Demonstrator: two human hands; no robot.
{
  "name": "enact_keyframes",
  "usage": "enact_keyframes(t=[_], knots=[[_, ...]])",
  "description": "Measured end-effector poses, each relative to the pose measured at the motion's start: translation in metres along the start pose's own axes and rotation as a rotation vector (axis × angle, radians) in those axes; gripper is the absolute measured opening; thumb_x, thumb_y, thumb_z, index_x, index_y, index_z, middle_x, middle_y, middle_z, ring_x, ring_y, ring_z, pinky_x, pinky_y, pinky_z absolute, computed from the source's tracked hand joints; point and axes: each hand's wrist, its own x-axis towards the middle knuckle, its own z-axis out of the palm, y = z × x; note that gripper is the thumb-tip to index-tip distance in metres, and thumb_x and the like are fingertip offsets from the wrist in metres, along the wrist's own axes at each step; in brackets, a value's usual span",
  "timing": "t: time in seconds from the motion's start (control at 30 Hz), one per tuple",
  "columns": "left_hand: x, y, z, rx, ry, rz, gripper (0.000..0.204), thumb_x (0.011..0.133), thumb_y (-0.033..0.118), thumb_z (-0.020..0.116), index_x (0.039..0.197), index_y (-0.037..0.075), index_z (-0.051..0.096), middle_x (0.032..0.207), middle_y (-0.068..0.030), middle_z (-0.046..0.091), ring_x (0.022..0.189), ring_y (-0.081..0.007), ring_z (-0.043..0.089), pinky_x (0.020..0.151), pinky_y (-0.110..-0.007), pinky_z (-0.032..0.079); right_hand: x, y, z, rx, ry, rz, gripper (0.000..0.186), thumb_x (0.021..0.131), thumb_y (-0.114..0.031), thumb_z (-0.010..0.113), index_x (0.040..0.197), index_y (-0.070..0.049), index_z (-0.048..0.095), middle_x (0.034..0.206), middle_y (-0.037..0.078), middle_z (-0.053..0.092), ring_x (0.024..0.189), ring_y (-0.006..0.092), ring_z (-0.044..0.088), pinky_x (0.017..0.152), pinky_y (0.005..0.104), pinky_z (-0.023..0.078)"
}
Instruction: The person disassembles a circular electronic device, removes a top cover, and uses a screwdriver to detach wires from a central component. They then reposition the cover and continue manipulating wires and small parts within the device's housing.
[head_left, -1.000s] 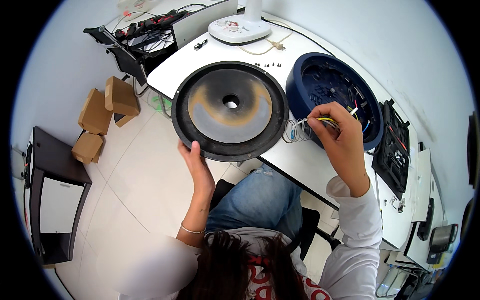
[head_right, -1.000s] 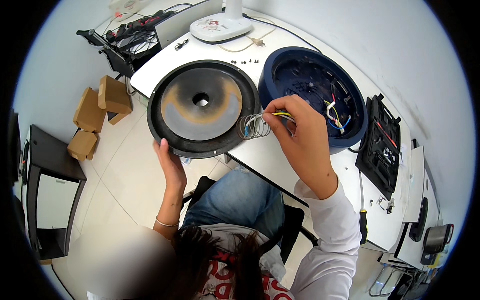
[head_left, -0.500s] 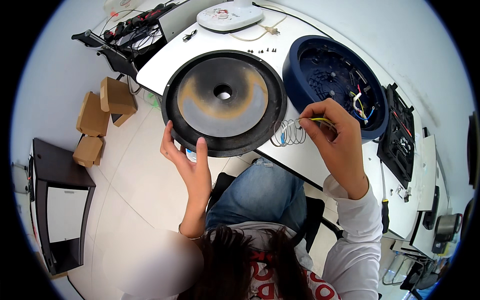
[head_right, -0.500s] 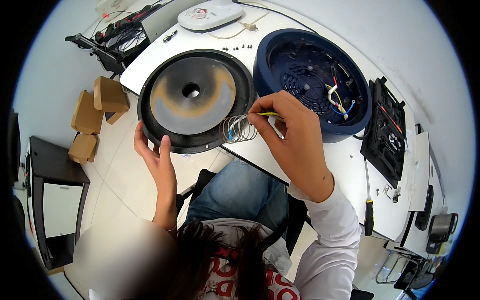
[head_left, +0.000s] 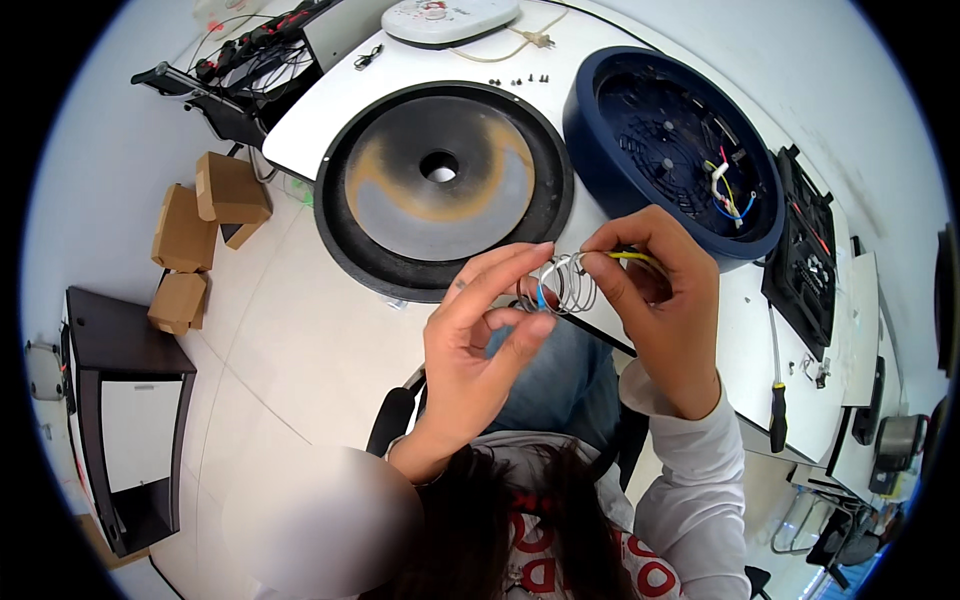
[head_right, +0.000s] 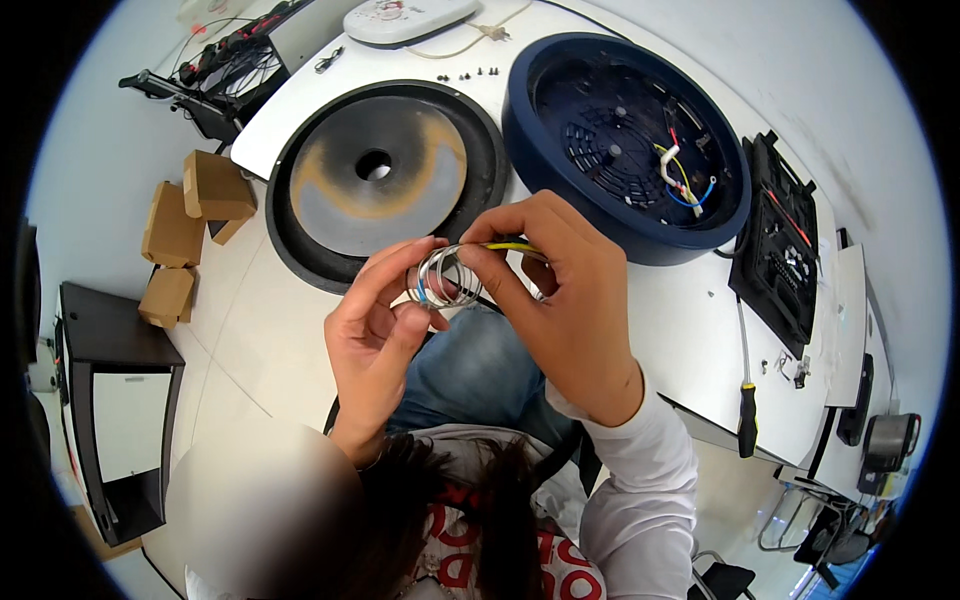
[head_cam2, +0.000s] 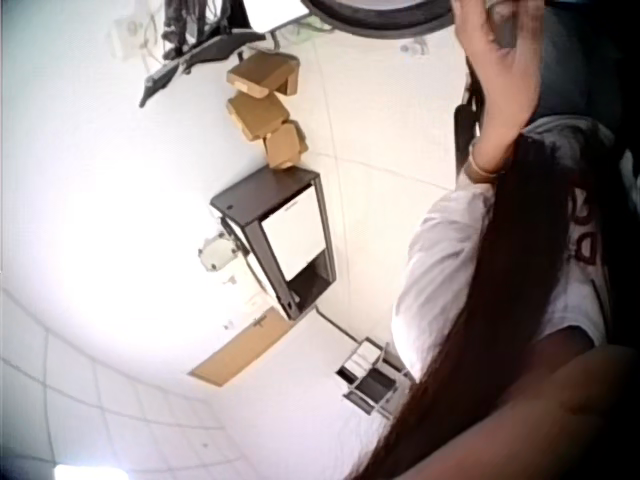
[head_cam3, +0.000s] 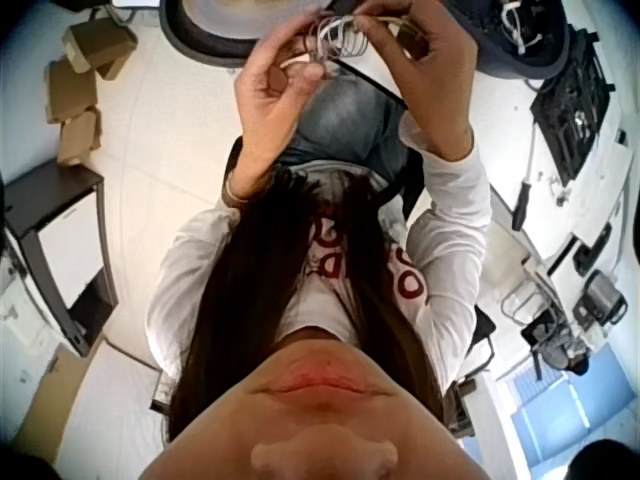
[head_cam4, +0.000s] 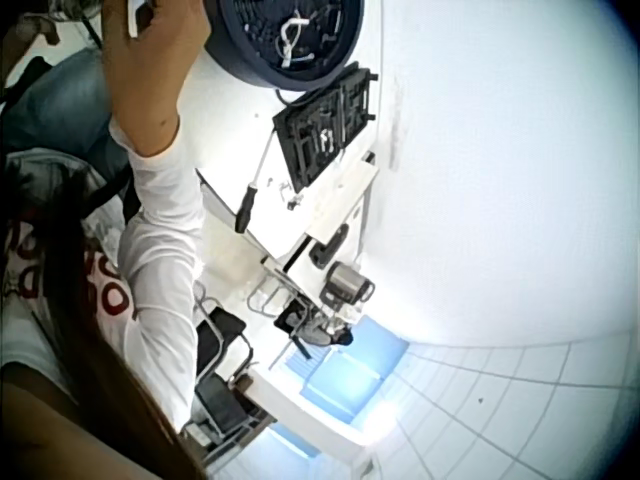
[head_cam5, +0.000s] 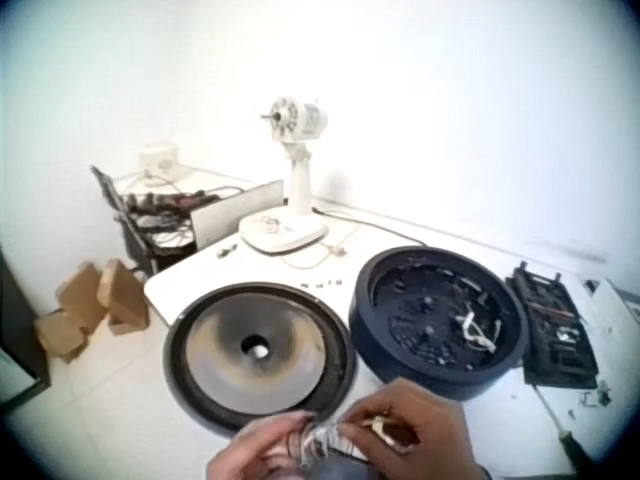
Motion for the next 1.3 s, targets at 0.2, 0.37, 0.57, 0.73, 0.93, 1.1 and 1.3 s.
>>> enact_keyframes(t=[0.2,0.37,0.57,0.73,0.93,1.1,1.3], knots=[[-0.005,-0.026,0.019,-0.312,0.033,0.03,0.039,0.078,-0.005,0.066,0.115,-0.005,0.054,0.117,-0.0128,0.049,0.095,-0.0157,0.055,0.083,-0.028,0.05,-0.025,0.003,-0.007,-0.09,0.124,-0.034,0.018,0.082,0.001,0.059,0.098,-0.003,0.065,0.085,0.004,0.053,0.056,0.0059,0.043,0.047,0.0189,0.031],[-0.001,-0.032,0.023,-0.275,0.043,0.046,0.04,0.076,-0.006,0.067,0.114,-0.004,0.055,0.116,-0.0122,0.049,0.093,-0.0141,0.055,0.083,-0.028,0.05,-0.041,0.006,-0.022,-0.193,0.113,-0.083,0.028,0.084,0.002,0.056,0.111,-0.003,0.062,0.088,0.005,0.052,0.061,0.0088,0.048,0.053,0.0195,0.038],[-0.003,-0.031,0.028,-0.077,0.015,0.04,0.039,0.073,-0.005,0.071,0.11,-0.002,0.059,0.115,-0.012,0.05,0.086,-0.0114,0.055,0.081,-0.026,0.051,-0.052,0.015,-0.023,0.091,0.27,0.071,0.027,0.076,0.008,0.066,0.102,0.002,0.059,0.086,0.007,0.061,0.067,0.01,0.057,0.054,0.0188,0.042],[-0.001,-0.031,0.03,-0.065,-0.012,0.056,0.041,0.072,-0.005,0.071,0.111,-0.003,0.059,0.114,-0.0126,0.052,0.092,-0.0129,0.057,0.083,-0.027,0.051,-0.058,0.024,-0.018,0.388,0.322,0.112,0.021,0.073,0.009,0.069,0.09,0.002,0.058,0.084,0.009,0.064,0.067,0.0093,0.059,0.05,0.0168,0.041],[0.0,-0.034,0.03,-0.086,-0.015,0.031,0.045,0.072,-0.006,0.071,0.113,-0.005,0.054,0.118,-0.0188,0.053,0.101,-0.019,0.057,0.086,-0.031,0.05,-0.066,0.034,-0.007,0.502,0.294,0.176,0.017,0.075,0.009,0.067,0.089,0.003,0.06,0.085,0.011,0.065,0.059,0.0068,0.055,0.043,0.0172,0.037],[0.0,-0.039,0.035,-0.321,-0.039,-0.022,0.039,0.077,-0.004,0.067,0.113,-0.007,0.052,0.118,-0.0232,0.053,0.107,-0.0228,0.056,0.09,-0.033,0.049,-0.066,0.043,-0.009,0.34,0.307,0.045,0.015,0.077,0.01,0.064,0.09,0.003,0.063,0.089,0.013,0.065,0.058,0.0074,0.053,0.043,0.0182,0.038],[-0.002,-0.043,0.036,-0.177,-0.05,-0.029,0.023,0.084,-0.002,0.059,0.107,-0.006,0.059,0.121,-0.0215,0.052,0.109,-0.022,0.054,0.087,-0.031,0.049,-0.063,0.031,-0.015,0.037,0.278,0.044,0.019,0.079,0.011,0.057,0.093,0.0,0.066,0.09,0.01,0.059,0.062,0.0078,0.051,0.048,0.0186,0.039]])
